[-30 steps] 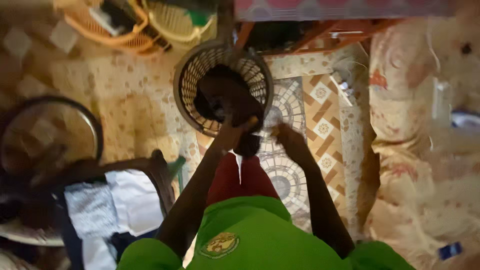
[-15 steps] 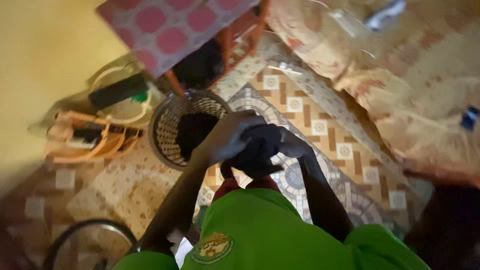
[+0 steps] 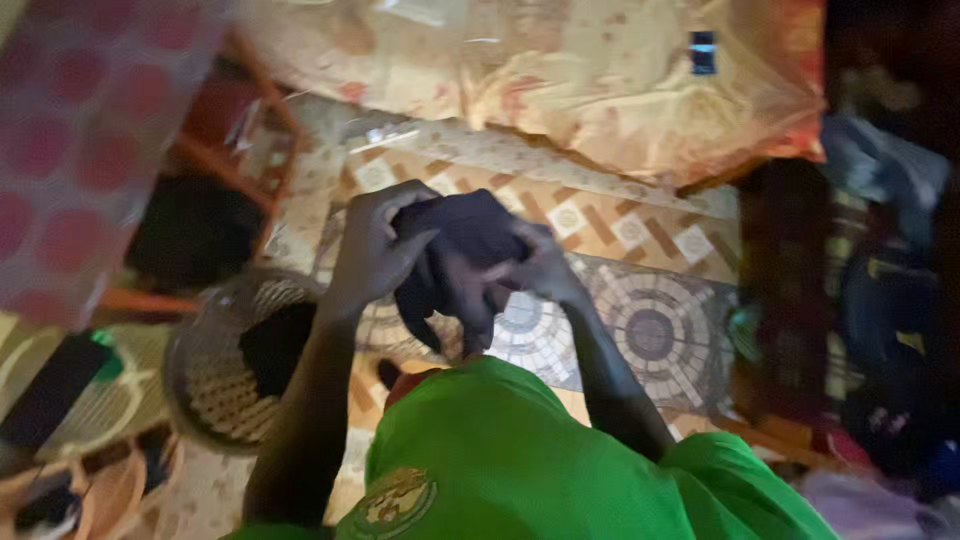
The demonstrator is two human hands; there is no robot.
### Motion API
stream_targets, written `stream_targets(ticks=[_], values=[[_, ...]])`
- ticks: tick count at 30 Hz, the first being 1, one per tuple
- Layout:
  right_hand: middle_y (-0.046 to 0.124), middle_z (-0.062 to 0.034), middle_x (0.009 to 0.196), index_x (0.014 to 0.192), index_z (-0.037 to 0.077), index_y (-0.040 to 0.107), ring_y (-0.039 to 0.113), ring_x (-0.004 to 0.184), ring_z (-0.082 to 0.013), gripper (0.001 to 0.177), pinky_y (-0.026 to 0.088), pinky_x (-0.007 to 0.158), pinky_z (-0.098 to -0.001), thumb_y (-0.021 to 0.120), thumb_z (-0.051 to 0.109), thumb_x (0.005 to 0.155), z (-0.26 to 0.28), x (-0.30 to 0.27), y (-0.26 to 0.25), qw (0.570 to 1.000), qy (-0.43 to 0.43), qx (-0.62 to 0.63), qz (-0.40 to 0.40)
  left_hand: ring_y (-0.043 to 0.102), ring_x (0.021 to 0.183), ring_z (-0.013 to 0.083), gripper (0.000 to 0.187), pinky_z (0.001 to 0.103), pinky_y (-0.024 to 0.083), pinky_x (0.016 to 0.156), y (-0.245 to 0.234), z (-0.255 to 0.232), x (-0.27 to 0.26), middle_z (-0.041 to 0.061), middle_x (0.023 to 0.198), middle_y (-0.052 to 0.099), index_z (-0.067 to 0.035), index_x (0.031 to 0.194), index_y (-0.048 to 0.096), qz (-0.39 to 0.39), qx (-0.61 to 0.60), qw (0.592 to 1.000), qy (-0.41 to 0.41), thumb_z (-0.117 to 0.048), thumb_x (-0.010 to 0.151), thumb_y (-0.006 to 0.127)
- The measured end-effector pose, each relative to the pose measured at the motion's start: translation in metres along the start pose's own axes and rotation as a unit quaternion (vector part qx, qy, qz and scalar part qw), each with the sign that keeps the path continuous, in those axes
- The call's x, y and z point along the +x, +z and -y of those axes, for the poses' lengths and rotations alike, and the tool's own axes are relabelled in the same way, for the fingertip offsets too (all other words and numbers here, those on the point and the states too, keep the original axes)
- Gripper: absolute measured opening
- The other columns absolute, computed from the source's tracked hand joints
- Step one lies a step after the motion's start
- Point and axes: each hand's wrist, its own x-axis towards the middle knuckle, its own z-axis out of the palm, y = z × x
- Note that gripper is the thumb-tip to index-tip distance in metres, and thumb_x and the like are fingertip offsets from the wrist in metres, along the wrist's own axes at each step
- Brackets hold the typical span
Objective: The person irons a patterned shirt on a bed, folds it by hand, and places it into a suitcase. They then take a dark garment from a basket, fold it on a table, and place it beside the shirt.
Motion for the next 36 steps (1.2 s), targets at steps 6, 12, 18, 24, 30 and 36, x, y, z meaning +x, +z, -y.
stream_targets(ticks=[6, 12, 18, 24, 30, 36], values=[[0.077, -0.009, 0.096, 0.112, -0.002, 0.075, 0.071, 0.083, -0.0123, 0.024, 0.059, 0.072, -0.0288, 0.077, 0.006, 0.089, -0.079, -0.017, -0.006, 0.992, 0.077, 0.064, -0.07, 0.077, 0.089, 0.0204, 0.022, 0.031, 0.058, 0.082, 0.03, -0.024, 0.06, 0.011, 0.095, 0.077, -0.002, 0.105, 0.071, 0.04, 0.07, 0.996, -0.046, -0.005, 0.086, 0.082], [0.077, -0.006, 0.088, 0.107, 0.001, 0.074, 0.071, 0.07, -0.0104, 0.017, 0.059, 0.062, -0.0265, 0.075, 0.003, 0.09, -0.093, -0.028, -0.051, 0.953, 0.163, 0.133, -0.217, 0.073, 0.102, 0.019, 0.032, 0.031, 0.056, 0.09, 0.044, 0.004, 0.091, 0.013, 0.108, 0.074, -0.001, 0.113, 0.067, 0.041, 0.063, 0.997, -0.013, 0.004, 0.082, 0.074], [0.073, -0.0038, 0.099, 0.111, 0.005, 0.072, 0.066, 0.088, -0.009, 0.031, 0.055, 0.079, -0.0246, 0.071, -0.007, 0.082, -0.029, -0.01, -0.117, 0.963, 0.037, -0.025, -0.265, 0.071, 0.098, 0.0202, 0.036, 0.031, 0.057, 0.086, 0.051, 0.094, 0.102, 0.012, 0.117, 0.071, -0.003, 0.122, 0.065, 0.111, 0.003, 0.992, -0.063, 0.006, 0.087, 0.067], [0.074, -0.0017, 0.095, 0.109, 0.008, 0.074, 0.066, 0.079, -0.0082, 0.034, 0.055, 0.069, -0.0246, 0.072, -0.007, 0.078, 0.035, 0.048, -0.132, 0.976, 0.087, -0.054, -0.194, 0.076, 0.088, 0.0152, 0.048, 0.03, 0.062, 0.077, 0.117, 0.168, 0.128, 0.009, 0.103, 0.078, -0.008, 0.131, 0.068, 0.354, 0.012, 0.929, -0.106, -0.012, 0.083, 0.073], [0.072, -0.0043, 0.094, 0.12, 0.009, 0.073, 0.068, 0.067, -0.0156, 0.049, 0.059, 0.055, -0.0346, 0.069, -0.005, 0.073, 0.078, 0.056, -0.168, 0.954, 0.179, -0.033, -0.239, 0.069, 0.089, 0.0097, 0.039, 0.03, 0.054, 0.081, 0.097, 0.176, 0.179, 0.004, 0.096, 0.078, -0.003, 0.11, 0.076, 0.437, -0.13, 0.888, -0.064, -0.031, 0.084, 0.085], [0.072, -0.0094, 0.094, 0.112, 0.007, 0.069, 0.068, 0.078, -0.0174, 0.024, 0.056, 0.068, -0.035, 0.07, 0.002, 0.088, -0.029, 0.056, -0.172, 0.913, 0.117, -0.232, -0.314, 0.041, 0.079, 0.0084, 0.044, 0.029, 0.041, 0.081, 0.085, 0.205, 0.221, -0.002, 0.086, 0.045, 0.002, 0.106, 0.067, 0.334, -0.122, 0.931, -0.088, -0.042, 0.11, 0.07]])
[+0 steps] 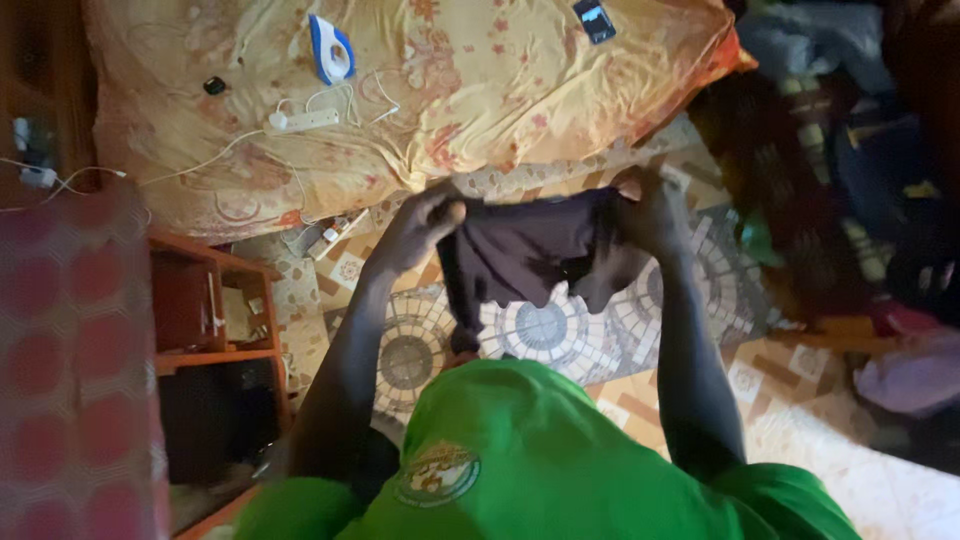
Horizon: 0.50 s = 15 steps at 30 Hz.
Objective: The person irons a patterned shirt on a bed, folds it by hand, and places it into a suitcase. They then take a dark garment from a basket, fold it on a table, and place it beside the shirt.
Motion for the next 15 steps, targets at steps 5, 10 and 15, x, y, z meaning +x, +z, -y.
stream_targets(ticks=[5, 10, 15], values=[[0.07, -0.0062, 0.091, 0.111, 0.009, 0.064, 0.066, 0.077, -0.0138, 0.016, 0.053, 0.066, -0.0301, 0.059, 0.002, 0.097, -0.049, -0.024, 0.052, 0.965, 0.192, 0.171, 0.058, 0.059, 0.09, 0.0081, 0.046, 0.026, 0.051, 0.086, -0.009, -0.027, 0.015, -0.003, 0.105, 0.07, -0.006, 0.118, 0.068, -0.007, 0.024, 0.998, 0.051, -0.036, 0.085, 0.081], [0.064, 0.0007, 0.098, 0.11, 0.007, 0.063, 0.061, 0.088, -0.0103, 0.018, 0.052, 0.076, -0.0257, 0.062, -0.006, 0.098, -0.022, -0.023, 0.029, 0.961, 0.131, 0.245, 0.0, 0.069, 0.098, 0.0168, 0.043, 0.033, 0.053, 0.088, -0.029, -0.039, 0.013, 0.007, 0.103, 0.074, -0.006, 0.105, 0.074, 0.024, 0.194, 0.968, 0.159, -0.021, 0.07, 0.094], [0.066, -0.0069, 0.103, 0.097, 0.004, 0.067, 0.067, 0.093, -0.016, 0.012, 0.057, 0.076, -0.0289, 0.074, -0.001, 0.088, 0.019, -0.005, -0.002, 0.999, -0.021, 0.048, 0.006, 0.071, 0.091, 0.0144, 0.026, 0.03, 0.054, 0.085, -0.042, -0.053, 0.018, 0.009, 0.098, 0.076, -0.004, 0.104, 0.07, -0.033, 0.139, 0.985, 0.099, -0.022, 0.091, 0.084]])
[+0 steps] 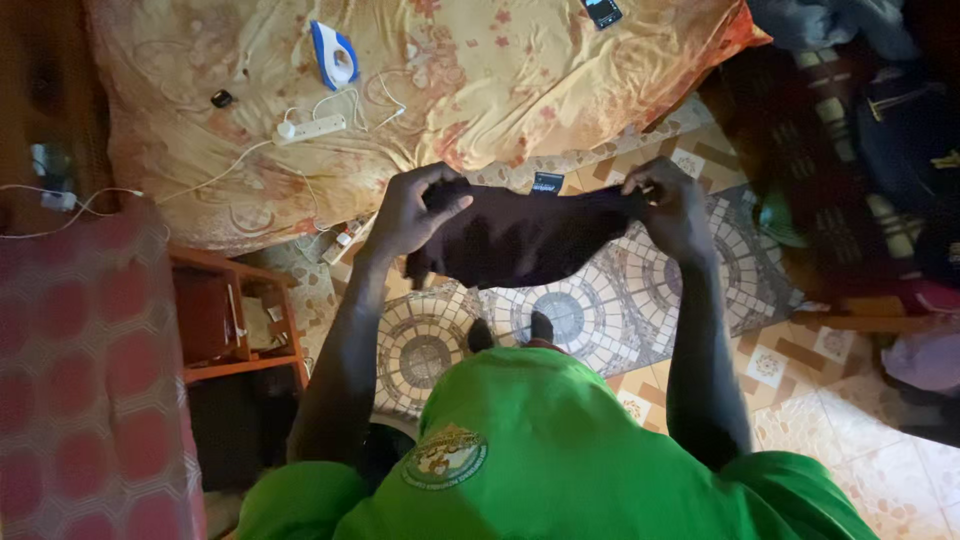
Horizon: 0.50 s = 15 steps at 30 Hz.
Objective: The person irons a patterned shirt on a bed, folds it by hand, and places it into a suitcase. They then take a dark garment from a basket, fold it on a table, and place it beside the shirt.
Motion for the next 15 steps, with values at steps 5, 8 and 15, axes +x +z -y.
stream_targets(ticks=[5, 8, 15], values=[[0.068, -0.0115, 0.097, 0.112, 0.003, 0.063, 0.071, 0.088, -0.0171, 0.011, 0.057, 0.078, -0.0306, 0.071, 0.008, 0.104, -0.001, 0.011, -0.001, 0.998, 0.051, -0.027, 0.006, 0.06, 0.083, 0.014, 0.028, 0.031, 0.051, 0.079, 0.009, -0.001, 0.009, 0.009, 0.09, 0.067, 0.0, 0.107, 0.066, 0.026, -0.03, 0.999, -0.031, -0.023, 0.097, 0.078], [0.069, -0.0104, 0.101, 0.125, 0.001, 0.053, 0.071, 0.093, -0.0161, 0.032, 0.057, 0.08, -0.03, 0.072, 0.008, 0.1, -0.012, 0.027, -0.006, 0.997, 0.051, 0.058, 0.016, 0.059, 0.086, 0.0104, 0.038, 0.031, 0.05, 0.079, 0.012, 0.009, 0.016, 0.007, 0.094, 0.066, 0.003, 0.114, 0.064, -0.006, -0.001, 1.0, -0.007, -0.027, 0.095, 0.079], [0.071, -0.0018, 0.098, 0.117, 0.004, 0.068, 0.066, 0.08, -0.0085, 0.031, 0.054, 0.067, -0.0253, 0.079, 0.008, 0.089, -0.011, 0.049, -0.03, 0.934, 0.146, 0.292, 0.143, 0.052, 0.078, 0.0126, 0.042, 0.035, 0.048, 0.074, 0.026, 0.017, 0.03, 0.012, 0.083, 0.062, 0.002, 0.1, 0.066, 0.051, 0.068, 0.985, -0.15, -0.038, 0.099, 0.078]])
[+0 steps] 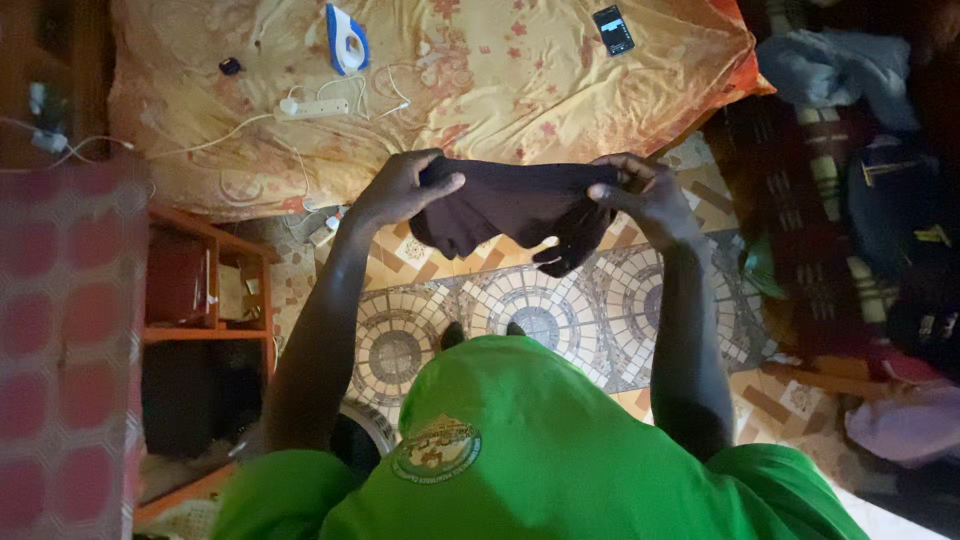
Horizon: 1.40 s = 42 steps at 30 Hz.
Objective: The person irons a patterned shirt on a bed, folds it by hand, and places it into a suitcase. They then take a dark garment from a basket, fold it on a table, and place it beside the shirt.
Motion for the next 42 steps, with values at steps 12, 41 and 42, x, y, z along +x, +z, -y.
stream_targets(ticks=[12, 41, 42], values=[[0.072, -0.0018, 0.1, 0.11, 0.0, 0.068, 0.068, 0.091, -0.0077, 0.021, 0.057, 0.084, -0.0242, 0.073, -0.006, 0.091, -0.007, 0.003, -0.042, 0.982, -0.162, -0.058, -0.082, 0.065, 0.098, 0.0349, 0.049, 0.043, 0.049, 0.085, 0.038, -0.052, 0.017, 0.014, 0.1, 0.067, -0.003, 0.13, 0.063, -0.286, 0.125, 0.943, 0.112, -0.003, 0.083, 0.078], [0.071, -0.0195, 0.096, 0.102, 0.001, 0.074, 0.071, 0.087, -0.0344, 0.02, 0.056, 0.078, -0.0415, 0.075, 0.0, 0.082, -0.032, 0.067, 0.017, 0.875, -0.28, -0.395, -0.005, 0.072, 0.107, 0.0276, 0.031, 0.038, 0.055, 0.091, 0.02, 0.038, -0.164, 0.015, 0.114, 0.073, -0.003, 0.125, 0.068, -0.443, 0.02, 0.896, -0.005, 0.0, 0.095, 0.063], [0.07, -0.019, 0.097, 0.101, -0.003, 0.07, 0.07, 0.085, -0.0329, 0.021, 0.056, 0.077, -0.0393, 0.077, 0.003, 0.081, -0.031, 0.074, 0.028, 0.896, -0.316, -0.31, 0.024, 0.072, 0.106, 0.023, 0.03, 0.035, 0.054, 0.092, 0.015, 0.04, -0.177, 0.013, 0.115, 0.075, -0.004, 0.127, 0.068, -0.438, -0.043, 0.898, -0.021, 0.0, 0.098, 0.062]])
